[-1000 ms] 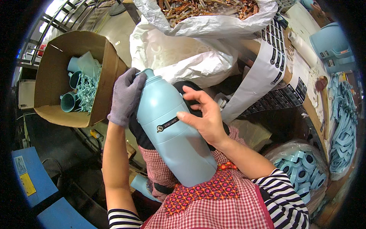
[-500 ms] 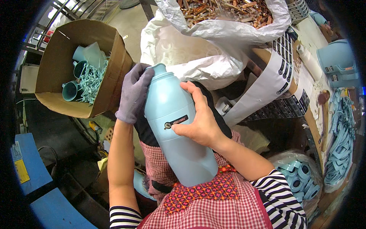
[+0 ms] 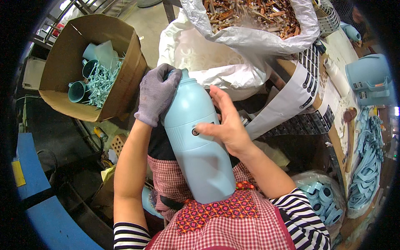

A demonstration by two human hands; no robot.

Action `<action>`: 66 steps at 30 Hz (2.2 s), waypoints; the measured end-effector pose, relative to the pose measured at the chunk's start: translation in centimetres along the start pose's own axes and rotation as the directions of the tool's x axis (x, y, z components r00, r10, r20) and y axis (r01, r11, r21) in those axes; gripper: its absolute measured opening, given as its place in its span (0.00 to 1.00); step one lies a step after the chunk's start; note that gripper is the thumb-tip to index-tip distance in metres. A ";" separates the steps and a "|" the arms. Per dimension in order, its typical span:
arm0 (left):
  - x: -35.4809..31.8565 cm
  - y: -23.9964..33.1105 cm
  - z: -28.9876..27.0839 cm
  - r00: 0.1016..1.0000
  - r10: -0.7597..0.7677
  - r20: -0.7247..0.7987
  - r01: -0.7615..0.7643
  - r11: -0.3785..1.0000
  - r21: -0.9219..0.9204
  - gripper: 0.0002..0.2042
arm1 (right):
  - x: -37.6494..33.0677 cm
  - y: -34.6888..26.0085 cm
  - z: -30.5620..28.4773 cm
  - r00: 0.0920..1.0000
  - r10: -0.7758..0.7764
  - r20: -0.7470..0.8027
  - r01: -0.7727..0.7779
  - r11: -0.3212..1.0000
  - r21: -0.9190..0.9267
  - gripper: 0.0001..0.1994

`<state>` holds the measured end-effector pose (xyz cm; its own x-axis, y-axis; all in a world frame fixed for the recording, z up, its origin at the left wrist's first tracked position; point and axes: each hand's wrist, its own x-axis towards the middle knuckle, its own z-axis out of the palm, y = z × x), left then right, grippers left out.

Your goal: The person assembles light blue kettles by inserting a small wooden stick into the spout, attaching a handle, and applying a label to the body. The person places finished kettles into a cardboard box and repeats the process with multiple units.

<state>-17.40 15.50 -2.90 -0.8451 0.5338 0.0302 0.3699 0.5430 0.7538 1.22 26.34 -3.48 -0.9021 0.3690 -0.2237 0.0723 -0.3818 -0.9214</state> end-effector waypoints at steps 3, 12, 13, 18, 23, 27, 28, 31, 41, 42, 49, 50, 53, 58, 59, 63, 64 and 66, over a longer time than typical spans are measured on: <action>-0.3 -0.4 -0.8 0.999 -0.039 0.031 0.038 0.999 0.025 0.17 | 0.1 -1.0 -2.6 0.997 -0.031 -0.075 0.049 0.965 0.256 0.38; -2.0 -3.9 -2.7 0.999 -0.008 0.034 0.021 0.909 -0.416 0.12 | -5.2 3.5 -16.0 0.861 -0.456 -0.225 -0.046 0.371 -0.927 0.05; -2.2 -3.9 -3.1 0.999 -0.019 0.037 0.033 0.909 -0.415 0.12 | -6.2 4.0 -15.6 0.880 -0.421 -0.218 -0.099 0.287 -0.953 0.06; -2.3 -1.9 -2.3 0.999 0.028 0.035 -0.013 0.923 -0.385 0.12 | -6.0 3.6 -7.6 0.965 -0.192 -0.181 0.072 0.851 -0.520 0.38; -3.0 1.3 -2.2 0.998 0.068 -0.015 -0.070 0.957 -0.283 0.13 | -2.7 0.6 0.0 0.978 -0.190 0.089 0.210 0.863 -0.460 0.54; -3.8 1.4 -2.4 0.994 0.107 -0.019 -0.109 0.981 -0.163 0.11 | -1.6 0.6 -1.9 0.986 -0.038 0.162 0.057 0.992 -0.115 0.51; -3.9 1.2 -2.4 0.995 0.097 -0.018 -0.098 0.969 -0.227 0.14 | -1.6 1.2 -3.2 0.984 -0.009 0.178 0.005 1.000 0.021 0.50; -3.6 1.3 -3.5 0.994 0.101 0.040 -0.073 0.893 -0.444 0.14 | -3.5 3.9 -10.4 0.992 -0.050 -0.112 0.018 0.963 -0.268 0.45; -2.1 -5.1 -9.7 0.950 0.060 0.305 0.037 0.953 -0.301 0.31 | -15.5 0.2 -20.1 0.808 -0.487 -0.331 -0.023 0.536 -0.844 0.08; -2.2 -5.3 -9.5 0.936 0.107 0.336 0.052 0.900 -0.433 0.31 | -14.9 -3.2 -21.1 0.658 -0.735 -0.165 0.115 0.315 -0.942 0.04; -1.0 -3.3 -7.2 0.884 0.027 0.466 0.280 0.769 -0.575 0.27 | -10.0 -11.4 -33.2 0.634 -0.728 -0.261 -0.126 0.236 -0.964 0.15; -0.9 -3.1 -6.6 0.882 0.058 0.468 0.276 0.742 -0.611 0.27 | -9.6 -11.3 -33.6 0.655 -0.687 -0.313 -0.125 0.309 -0.943 0.16; -1.9 -2.3 -4.7 0.873 0.188 0.450 0.297 0.527 -0.796 0.27 | -9.6 -10.5 -34.5 0.594 -0.729 -0.340 0.022 0.437 -0.899 0.15; 2.1 -2.9 -5.7 0.745 -0.102 0.659 0.345 0.904 -0.250 0.27 | -10.9 -10.4 -34.8 0.636 -0.741 -0.215 0.082 0.342 -0.936 0.07; 2.2 -3.5 -5.3 0.761 -0.088 0.643 0.384 0.860 -0.336 0.24 | -11.1 -10.2 -34.5 0.628 -0.738 -0.246 0.084 0.378 -0.922 0.06; 1.0 -5.1 -2.2 0.855 -0.203 0.477 0.412 0.824 -0.389 0.26 | -11.9 -8.5 -23.2 0.654 -0.729 -0.203 -0.008 0.261 -0.965 0.05; 1.3 -9.7 -1.9 0.918 0.194 0.346 -0.154 0.978 -0.141 0.21 | -11.8 -7.8 -18.4 0.733 -0.662 -0.155 0.080 0.311 -0.947 0.05; 0.6 -4.3 0.7 0.895 -0.237 0.378 0.396 0.811 -0.431 0.15 | -13.1 -4.6 -13.3 0.963 -0.268 -0.008 0.172 0.640 -0.749 0.06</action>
<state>-19.23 13.96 -6.58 -0.6982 0.5942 -0.3994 -0.2011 0.3727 0.9059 18.31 34.53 -0.56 -0.8852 0.4642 0.0287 0.2100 0.4539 -0.8659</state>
